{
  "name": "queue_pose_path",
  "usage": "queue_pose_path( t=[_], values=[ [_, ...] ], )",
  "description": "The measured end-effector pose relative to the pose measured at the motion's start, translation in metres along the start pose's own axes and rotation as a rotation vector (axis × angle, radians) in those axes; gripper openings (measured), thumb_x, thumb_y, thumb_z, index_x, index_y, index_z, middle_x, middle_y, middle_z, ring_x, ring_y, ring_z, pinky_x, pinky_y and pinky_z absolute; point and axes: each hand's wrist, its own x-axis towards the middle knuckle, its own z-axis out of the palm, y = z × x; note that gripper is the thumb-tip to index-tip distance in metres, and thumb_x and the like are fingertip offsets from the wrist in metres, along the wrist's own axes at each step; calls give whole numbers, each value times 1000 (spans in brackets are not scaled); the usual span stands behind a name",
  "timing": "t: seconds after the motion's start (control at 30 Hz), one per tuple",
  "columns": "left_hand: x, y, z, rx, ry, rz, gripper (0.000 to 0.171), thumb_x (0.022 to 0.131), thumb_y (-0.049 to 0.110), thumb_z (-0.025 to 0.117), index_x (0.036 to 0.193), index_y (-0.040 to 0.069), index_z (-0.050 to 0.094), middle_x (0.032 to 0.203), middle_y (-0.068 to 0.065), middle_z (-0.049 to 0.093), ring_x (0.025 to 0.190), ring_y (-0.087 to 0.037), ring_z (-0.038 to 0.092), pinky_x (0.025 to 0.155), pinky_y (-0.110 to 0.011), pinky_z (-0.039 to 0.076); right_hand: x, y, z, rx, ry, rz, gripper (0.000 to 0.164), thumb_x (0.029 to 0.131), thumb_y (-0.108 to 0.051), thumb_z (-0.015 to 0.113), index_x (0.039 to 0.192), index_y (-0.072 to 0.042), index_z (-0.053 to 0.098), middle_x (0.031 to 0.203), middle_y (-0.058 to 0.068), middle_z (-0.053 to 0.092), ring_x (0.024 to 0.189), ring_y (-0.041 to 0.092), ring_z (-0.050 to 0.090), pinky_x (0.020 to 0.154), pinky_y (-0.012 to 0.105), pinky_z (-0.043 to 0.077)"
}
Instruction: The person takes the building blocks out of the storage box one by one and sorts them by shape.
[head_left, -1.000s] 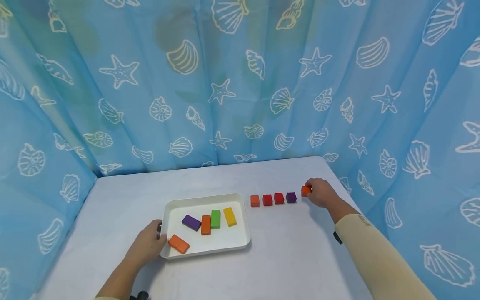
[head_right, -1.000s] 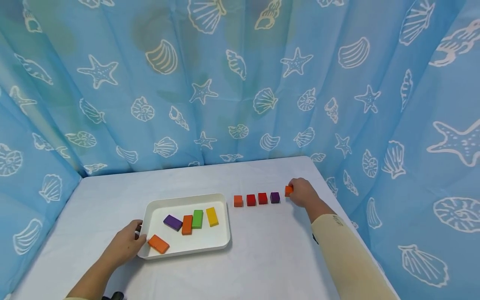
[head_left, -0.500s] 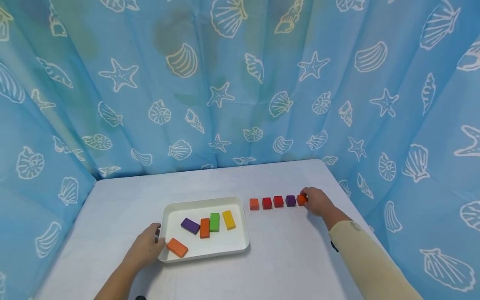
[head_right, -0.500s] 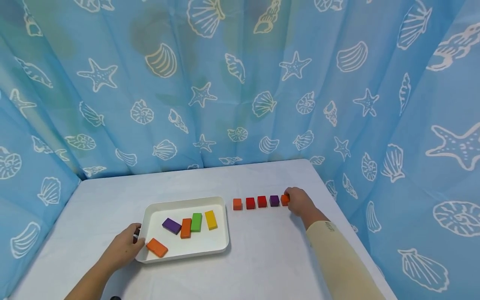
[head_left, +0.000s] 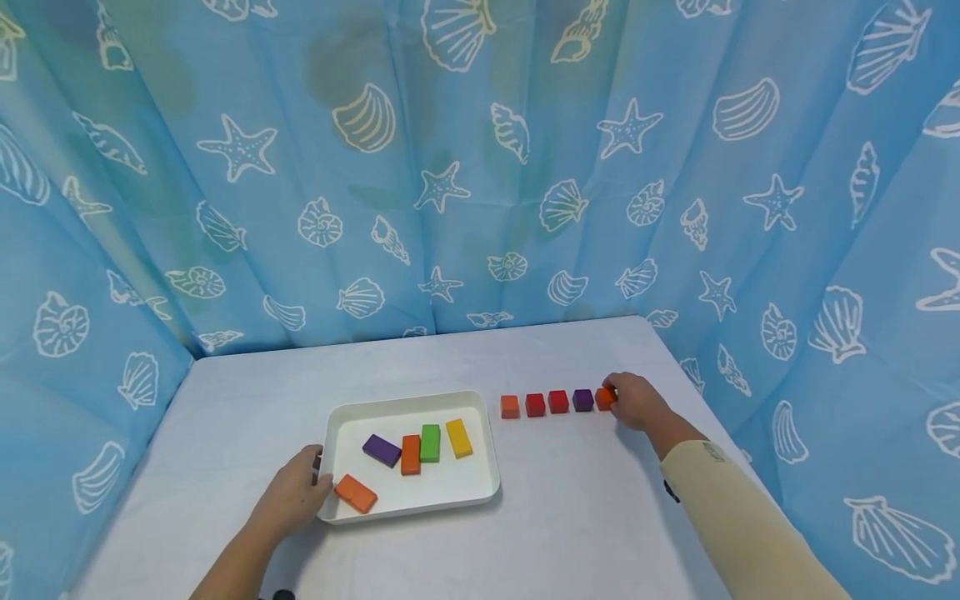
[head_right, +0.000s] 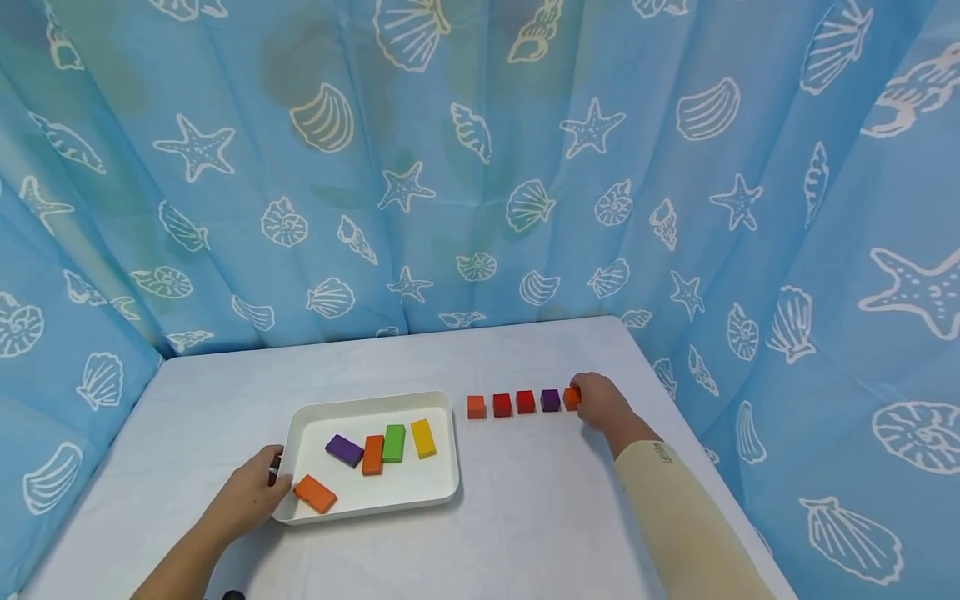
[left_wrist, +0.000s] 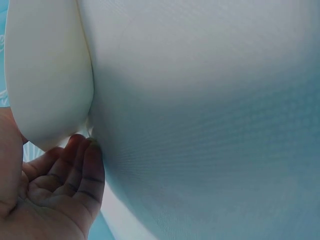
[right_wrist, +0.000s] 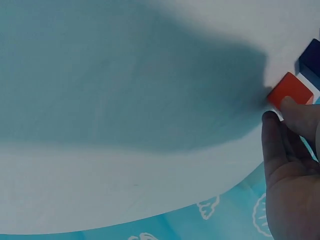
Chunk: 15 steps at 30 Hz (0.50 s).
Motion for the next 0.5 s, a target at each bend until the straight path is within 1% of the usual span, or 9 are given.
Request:
queue_pose_path(
  t=[0.17,0.33,0.5],
  values=[
    [-1,-1,0,-3,-6,-2,64,103,13,64,153,-16,35,142,-35,55,122,-48,62,101,-61,55,2,0,-2,-27,-8,-9,54,95,8,71,146,6,55,137,30,58,124,46,56,110,60,50],
    [-1,1,-1,5,-3,-2,64,103,14,63,153,-15,35,142,-35,55,121,-48,63,101,-61,56,4,-5,-7,-39,-10,-19,56,96,4,71,149,6,52,139,30,56,124,45,57,107,58,53],
    [-1,1,0,14,0,-1,64,103,14,63,153,-16,36,142,-36,54,121,-48,63,101,-61,56,3,-20,-10,-46,-2,-35,56,99,-3,72,151,4,52,143,30,54,129,46,56,106,57,54]
  ],
)
